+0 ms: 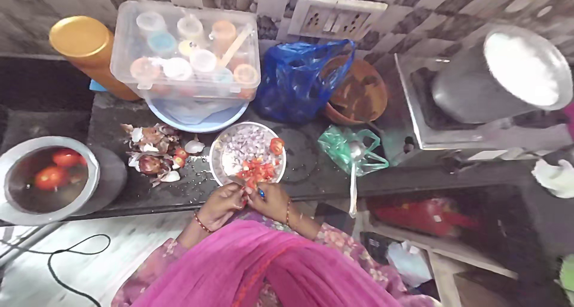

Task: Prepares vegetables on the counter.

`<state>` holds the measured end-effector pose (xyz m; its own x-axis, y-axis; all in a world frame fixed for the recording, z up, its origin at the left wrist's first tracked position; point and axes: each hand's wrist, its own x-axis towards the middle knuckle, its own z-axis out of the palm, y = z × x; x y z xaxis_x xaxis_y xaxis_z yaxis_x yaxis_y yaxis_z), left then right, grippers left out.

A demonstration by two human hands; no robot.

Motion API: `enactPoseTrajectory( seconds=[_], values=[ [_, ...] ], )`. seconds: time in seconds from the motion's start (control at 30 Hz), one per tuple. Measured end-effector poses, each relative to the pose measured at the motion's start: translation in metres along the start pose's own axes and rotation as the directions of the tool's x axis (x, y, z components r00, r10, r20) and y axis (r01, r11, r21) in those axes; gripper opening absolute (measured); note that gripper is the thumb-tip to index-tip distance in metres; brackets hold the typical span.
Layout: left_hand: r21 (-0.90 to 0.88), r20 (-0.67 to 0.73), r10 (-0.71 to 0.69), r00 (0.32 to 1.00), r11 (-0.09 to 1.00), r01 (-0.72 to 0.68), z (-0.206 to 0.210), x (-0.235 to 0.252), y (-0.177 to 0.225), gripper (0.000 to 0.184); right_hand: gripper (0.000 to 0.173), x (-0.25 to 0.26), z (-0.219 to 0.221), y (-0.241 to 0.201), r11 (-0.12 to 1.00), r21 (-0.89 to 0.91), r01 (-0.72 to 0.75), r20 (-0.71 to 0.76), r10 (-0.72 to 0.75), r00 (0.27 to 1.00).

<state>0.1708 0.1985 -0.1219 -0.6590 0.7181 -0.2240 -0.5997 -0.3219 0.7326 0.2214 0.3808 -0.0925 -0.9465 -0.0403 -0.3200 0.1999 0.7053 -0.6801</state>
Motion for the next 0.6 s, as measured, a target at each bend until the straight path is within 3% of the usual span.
enactPoseTrajectory(
  seconds=[0.13, 0.3, 0.47, 0.6],
  values=[
    [-0.077, -0.082, 0.045, 0.996, 0.996, -0.051, 0.006, 0.003, -0.008, 0.014, 0.057, 0.003, 0.001, 0.0, 0.999, -0.022, -0.024, 0.051, 0.025, 0.998],
    [-0.052, -0.208, 0.065, 0.976, 0.996, -0.077, 0.006, 0.007, -0.004, 0.047, 0.048, 0.007, -0.001, 0.004, 0.993, 0.114, -0.017, -0.04, 0.021, 0.999],
    [0.105, -0.179, 0.065, 0.982, 0.993, -0.047, -0.006, 0.003, 0.003, 0.045, 0.027, 0.016, -0.006, 0.012, 0.917, 0.388, -0.092, 0.152, 0.035, 0.988],
    [0.191, -0.164, 0.077, 0.983, 0.98, -0.045, -0.012, 0.002, 0.005, 0.045, 0.036, 0.018, -0.008, 0.016, 0.791, 0.57, -0.224, 0.256, 0.088, 0.963]
  ],
)
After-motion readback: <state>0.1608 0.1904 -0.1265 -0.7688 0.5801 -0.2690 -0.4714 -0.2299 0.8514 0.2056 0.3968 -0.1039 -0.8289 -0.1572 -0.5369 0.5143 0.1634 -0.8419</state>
